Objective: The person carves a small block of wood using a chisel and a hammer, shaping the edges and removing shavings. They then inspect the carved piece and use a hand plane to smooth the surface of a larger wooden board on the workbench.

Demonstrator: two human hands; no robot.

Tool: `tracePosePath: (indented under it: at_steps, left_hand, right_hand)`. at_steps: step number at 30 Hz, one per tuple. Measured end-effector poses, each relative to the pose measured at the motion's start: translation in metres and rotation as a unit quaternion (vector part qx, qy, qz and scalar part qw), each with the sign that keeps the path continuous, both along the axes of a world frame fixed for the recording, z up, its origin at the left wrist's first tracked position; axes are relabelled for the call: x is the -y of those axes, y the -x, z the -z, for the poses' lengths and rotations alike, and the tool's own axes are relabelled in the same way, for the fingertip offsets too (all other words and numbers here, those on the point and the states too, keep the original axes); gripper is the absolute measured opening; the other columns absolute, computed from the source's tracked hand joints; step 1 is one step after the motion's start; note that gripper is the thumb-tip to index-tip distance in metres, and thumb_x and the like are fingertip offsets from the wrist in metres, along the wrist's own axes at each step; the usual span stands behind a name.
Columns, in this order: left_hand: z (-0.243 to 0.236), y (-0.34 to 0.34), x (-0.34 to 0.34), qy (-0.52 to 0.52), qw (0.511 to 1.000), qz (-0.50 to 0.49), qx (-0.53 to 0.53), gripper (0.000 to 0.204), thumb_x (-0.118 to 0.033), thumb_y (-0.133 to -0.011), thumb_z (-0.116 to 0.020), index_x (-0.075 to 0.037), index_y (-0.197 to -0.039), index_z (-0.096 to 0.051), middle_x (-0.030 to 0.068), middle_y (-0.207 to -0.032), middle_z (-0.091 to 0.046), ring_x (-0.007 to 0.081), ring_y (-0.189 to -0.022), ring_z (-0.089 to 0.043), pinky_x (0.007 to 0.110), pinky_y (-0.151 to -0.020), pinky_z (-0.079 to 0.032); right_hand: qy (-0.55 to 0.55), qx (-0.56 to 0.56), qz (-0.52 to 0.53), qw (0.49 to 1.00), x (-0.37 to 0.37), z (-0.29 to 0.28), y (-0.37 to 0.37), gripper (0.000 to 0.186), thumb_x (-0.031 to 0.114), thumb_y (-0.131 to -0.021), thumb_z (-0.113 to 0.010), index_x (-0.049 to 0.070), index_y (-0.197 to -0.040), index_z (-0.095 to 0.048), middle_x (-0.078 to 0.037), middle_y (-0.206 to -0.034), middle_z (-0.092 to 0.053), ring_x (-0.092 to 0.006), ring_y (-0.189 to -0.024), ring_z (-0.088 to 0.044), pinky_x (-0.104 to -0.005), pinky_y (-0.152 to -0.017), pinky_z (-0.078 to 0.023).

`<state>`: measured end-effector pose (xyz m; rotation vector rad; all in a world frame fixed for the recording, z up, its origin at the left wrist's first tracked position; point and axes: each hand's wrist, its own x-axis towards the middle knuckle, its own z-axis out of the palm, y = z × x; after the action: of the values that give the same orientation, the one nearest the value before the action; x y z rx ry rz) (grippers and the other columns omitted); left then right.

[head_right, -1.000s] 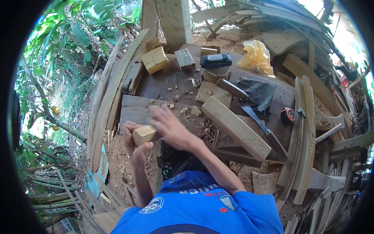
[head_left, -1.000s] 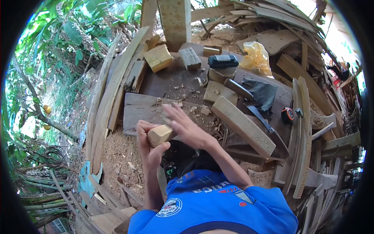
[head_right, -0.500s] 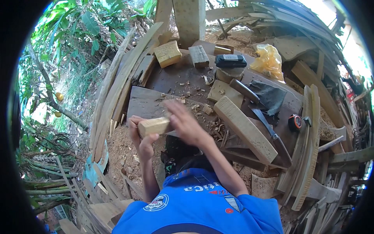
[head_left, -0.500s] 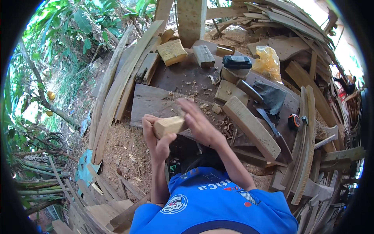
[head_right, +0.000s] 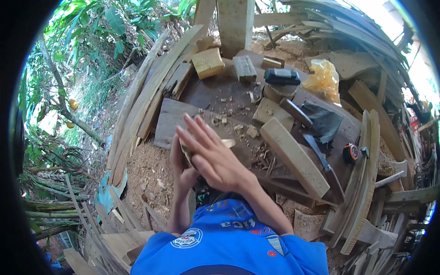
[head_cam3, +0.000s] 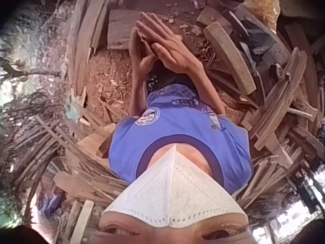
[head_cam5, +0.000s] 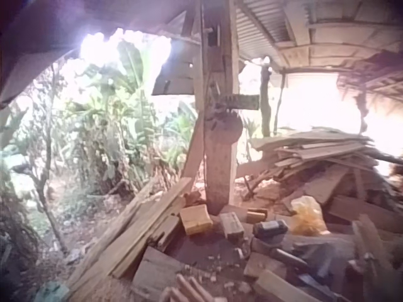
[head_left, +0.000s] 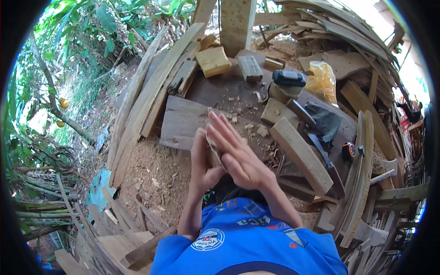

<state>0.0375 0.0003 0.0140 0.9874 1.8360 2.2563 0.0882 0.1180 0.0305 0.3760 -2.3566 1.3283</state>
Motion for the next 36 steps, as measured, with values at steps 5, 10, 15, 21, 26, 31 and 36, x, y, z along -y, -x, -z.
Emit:
tracePosePath:
  at_steps: [5, 10, 15, 21, 26, 31, 36]
  left_hand:
    - [0.011, 0.006, 0.004, 0.024, 0.999, -0.024, -0.008, 0.039, -0.007, -0.047, -0.054, -0.003, -0.083, -0.038, 0.0070, -0.081, -0.039, 0.0153, -0.074, -0.041, 0.027, -0.072, -0.038]
    - [0.005, 0.000, 0.000, 0.040, 0.999, -0.007, -0.007, 0.038, -0.004, -0.049, -0.053, -0.003, -0.084, -0.038, 0.0077, -0.082, -0.040, 0.0154, -0.075, -0.043, 0.028, -0.072, -0.039]
    - [0.005, 0.001, -0.002, 0.028, 0.998, -0.029, -0.038, 0.036, -0.005, -0.054, -0.055, -0.004, -0.085, -0.037, 0.0061, -0.083, -0.038, 0.0114, -0.076, -0.039, 0.026, -0.068, -0.035]
    - [0.016, 0.001, -0.002, 0.035, 0.994, -0.087, -0.053, 0.036, -0.002, -0.055, -0.057, -0.001, -0.084, -0.036, 0.0099, -0.080, -0.036, 0.0165, -0.069, -0.040, 0.027, -0.062, -0.036]
    - [0.009, -0.002, 0.001, 0.079, 0.986, -0.088, -0.119, 0.033, -0.001, -0.060, -0.059, -0.002, -0.083, -0.035, 0.0099, -0.083, -0.037, 0.0173, -0.072, -0.042, 0.028, -0.065, -0.037]
    - [0.012, 0.002, 0.001, 0.066, 0.992, -0.101, -0.041, 0.035, -0.005, -0.061, -0.060, -0.003, -0.087, -0.036, 0.0093, -0.087, -0.038, 0.0168, -0.080, -0.040, 0.028, -0.073, -0.035]
    - [0.012, -0.001, 0.004, 0.084, 0.992, -0.055, -0.073, 0.035, -0.004, -0.060, -0.059, -0.003, -0.086, -0.036, 0.0096, -0.086, -0.038, 0.0165, -0.080, -0.040, 0.029, -0.074, -0.035]
  right_hand:
    - [0.057, 0.120, 0.104, 0.986, -0.026, 0.041, 0.011, 0.049, 0.027, -0.090, -0.025, 0.001, -0.132, -0.028, -0.014, -0.139, -0.026, -0.0327, -0.131, -0.013, -0.0382, -0.107, -0.009]
    - [0.035, 0.040, -0.005, 0.999, 0.000, 0.000, -0.003, 0.050, 0.031, -0.091, -0.024, 0.002, -0.131, -0.031, -0.014, -0.137, -0.028, -0.0320, -0.130, -0.017, -0.0398, -0.106, -0.012]
    - [0.086, 0.130, 0.076, 0.985, -0.023, 0.040, 0.001, 0.051, 0.031, -0.090, -0.024, 0.001, -0.131, -0.031, -0.017, -0.135, -0.031, -0.0302, -0.129, -0.021, -0.0370, -0.105, -0.015]
    - [0.084, 0.113, 0.057, 0.988, -0.016, 0.044, -0.003, 0.050, 0.029, -0.090, -0.026, 0.000, -0.131, -0.030, -0.016, -0.138, -0.027, -0.0292, -0.130, -0.021, -0.0374, -0.106, -0.014]
    - [0.064, 0.087, -0.012, 0.994, -0.004, 0.004, -0.006, 0.049, 0.028, -0.090, -0.027, -0.002, -0.129, -0.031, -0.017, -0.136, -0.028, -0.0296, -0.129, -0.021, -0.0364, -0.105, -0.016]
    - [0.109, 0.193, 0.121, 0.968, -0.022, 0.041, 0.009, 0.047, 0.027, -0.090, -0.026, 0.001, -0.128, -0.034, -0.018, -0.133, -0.034, -0.0315, -0.127, -0.025, -0.0362, -0.105, -0.018]
    - [0.029, 0.046, 0.003, 0.999, -0.005, 0.010, -0.004, 0.047, 0.028, -0.090, -0.026, 0.000, -0.127, -0.035, -0.018, -0.132, -0.035, -0.0323, -0.125, -0.028, -0.0377, -0.104, -0.020]
